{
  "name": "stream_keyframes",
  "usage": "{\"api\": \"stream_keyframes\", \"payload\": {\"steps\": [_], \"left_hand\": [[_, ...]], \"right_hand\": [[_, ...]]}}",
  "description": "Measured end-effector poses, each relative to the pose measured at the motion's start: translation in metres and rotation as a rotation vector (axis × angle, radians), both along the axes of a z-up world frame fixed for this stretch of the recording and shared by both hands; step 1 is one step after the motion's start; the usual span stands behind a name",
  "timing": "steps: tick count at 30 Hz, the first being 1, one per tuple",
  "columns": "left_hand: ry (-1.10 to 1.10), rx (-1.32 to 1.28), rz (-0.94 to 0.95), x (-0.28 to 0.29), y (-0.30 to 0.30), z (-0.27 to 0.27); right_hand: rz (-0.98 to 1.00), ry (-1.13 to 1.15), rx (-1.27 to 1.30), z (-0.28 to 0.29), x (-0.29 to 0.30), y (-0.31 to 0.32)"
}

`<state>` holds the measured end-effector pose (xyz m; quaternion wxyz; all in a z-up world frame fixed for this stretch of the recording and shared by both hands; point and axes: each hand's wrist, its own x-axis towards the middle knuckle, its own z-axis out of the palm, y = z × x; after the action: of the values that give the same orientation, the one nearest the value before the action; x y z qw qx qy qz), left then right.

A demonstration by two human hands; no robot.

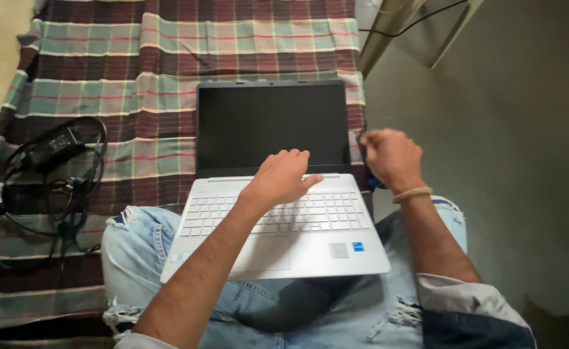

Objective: The person wipes the laptop screen with a microfiber cloth, then cleans the laptop power adapter and cable with the same cloth. The person handles the laptop and power adapter one at a time while seated on a bed.

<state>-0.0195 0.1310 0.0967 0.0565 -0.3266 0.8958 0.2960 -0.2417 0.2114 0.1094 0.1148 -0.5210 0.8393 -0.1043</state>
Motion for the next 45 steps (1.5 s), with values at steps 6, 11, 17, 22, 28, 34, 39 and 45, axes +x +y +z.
{"api": "stream_keyframes", "payload": {"steps": [6, 11, 17, 22, 28, 34, 39, 45], "left_hand": [[0.69, 0.231, 0.117, -0.042, 0.038, 0.05], [0.936, 0.321, 0.319, -0.064, 0.05, 0.097], [1.047, 0.188, 0.152, -0.052, 0.056, 0.13], [1.059, 0.14, 0.312, -0.051, 0.054, 0.139], [1.182, 0.07, 0.569, -0.035, 0.047, 0.14], [1.197, 0.121, 0.592, -0.006, 0.047, 0.158], [1.193, 0.113, 0.575, 0.012, 0.049, 0.184], [1.242, -0.183, 0.375, 0.022, 0.052, 0.213]], "right_hand": [[0.084, -0.455, -0.671, 0.092, 0.016, 0.032], [0.138, -0.552, -0.719, 0.15, 0.02, 0.05], [0.146, -0.882, -0.756, 0.19, 0.018, 0.076], [0.147, -0.806, -0.756, 0.184, 0.029, 0.068], [0.189, -0.924, -0.544, 0.155, 0.047, 0.048], [0.273, -0.718, -0.561, 0.144, 0.056, 0.038], [0.292, -0.727, -0.648, 0.173, 0.056, 0.043], [0.154, -0.846, -0.663, 0.195, 0.072, 0.048]]}}
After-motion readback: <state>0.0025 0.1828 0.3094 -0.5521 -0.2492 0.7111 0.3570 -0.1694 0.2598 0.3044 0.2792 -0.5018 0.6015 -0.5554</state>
